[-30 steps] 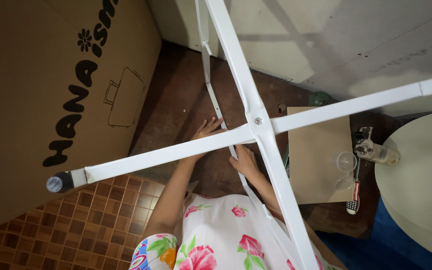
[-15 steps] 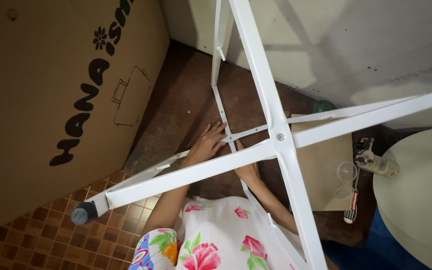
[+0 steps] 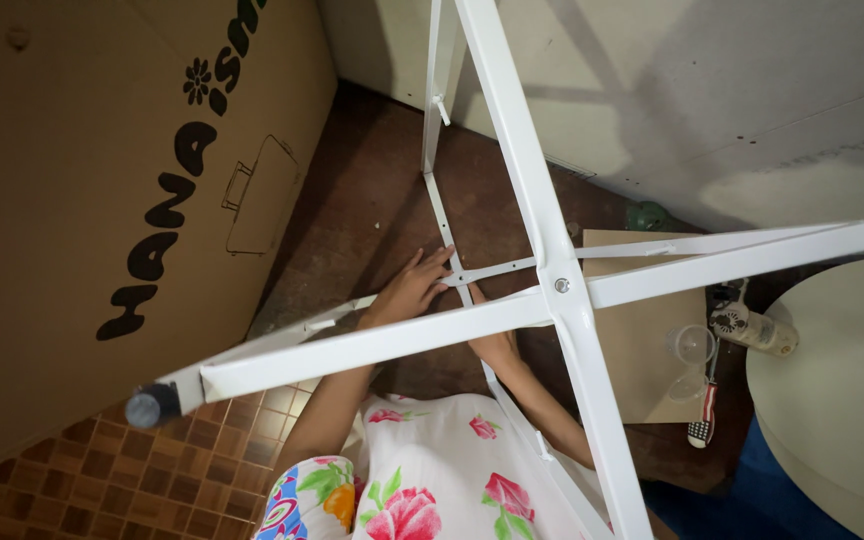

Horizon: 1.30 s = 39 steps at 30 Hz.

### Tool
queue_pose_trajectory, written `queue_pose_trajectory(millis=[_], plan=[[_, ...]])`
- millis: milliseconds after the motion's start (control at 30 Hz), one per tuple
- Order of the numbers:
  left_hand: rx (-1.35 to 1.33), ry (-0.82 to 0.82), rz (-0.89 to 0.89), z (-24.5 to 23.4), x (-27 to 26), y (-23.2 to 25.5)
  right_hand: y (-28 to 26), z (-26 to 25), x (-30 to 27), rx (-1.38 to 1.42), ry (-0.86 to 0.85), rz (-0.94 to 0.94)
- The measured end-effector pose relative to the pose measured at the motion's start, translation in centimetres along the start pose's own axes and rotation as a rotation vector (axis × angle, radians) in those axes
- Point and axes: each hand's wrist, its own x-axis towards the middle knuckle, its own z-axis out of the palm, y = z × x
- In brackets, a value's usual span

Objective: The person assembles a white metal folding table frame on the floor. They join the X-shaped leg braces to the side frames, fit the crossbars into place, and use a screwdriver to tighten screws on the frame joints, repositioning the frame as they work.

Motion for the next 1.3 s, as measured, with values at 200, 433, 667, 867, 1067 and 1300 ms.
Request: queue_pose_trajectory(millis=[200,433,667,867,1067,1300], plan=[[-0.053,-0.019,-0.037,-1.0,-0.1,1.1,-0.9,-0.6,0.3,0.012,0.041,-0.038],[-0.049,-0.022,0.046,0.1,0.3,-1.2,0.7,0.4,0.1,0.028,-0.058,0.069],[0.027,-0.017,0.101,0.5,-0.2,-2.6,2.3,1.5,-0.7,0.003,0.056,-0.109],[0.088,0.002,0.128,0.1,-0.3,-1.9,2.7,1.1,-0.3,0.102,-0.206,0.254],[0.152,0.159,0.022,-1.9,0.0,3.7,0.3,-5.0,0.5,0.213,0.163,-0.121],[-0.083,1.058,0.66,-7.1,3.0,13.5,-8.4,-19.5,0.8,-0.02,0.796,-0.598]])
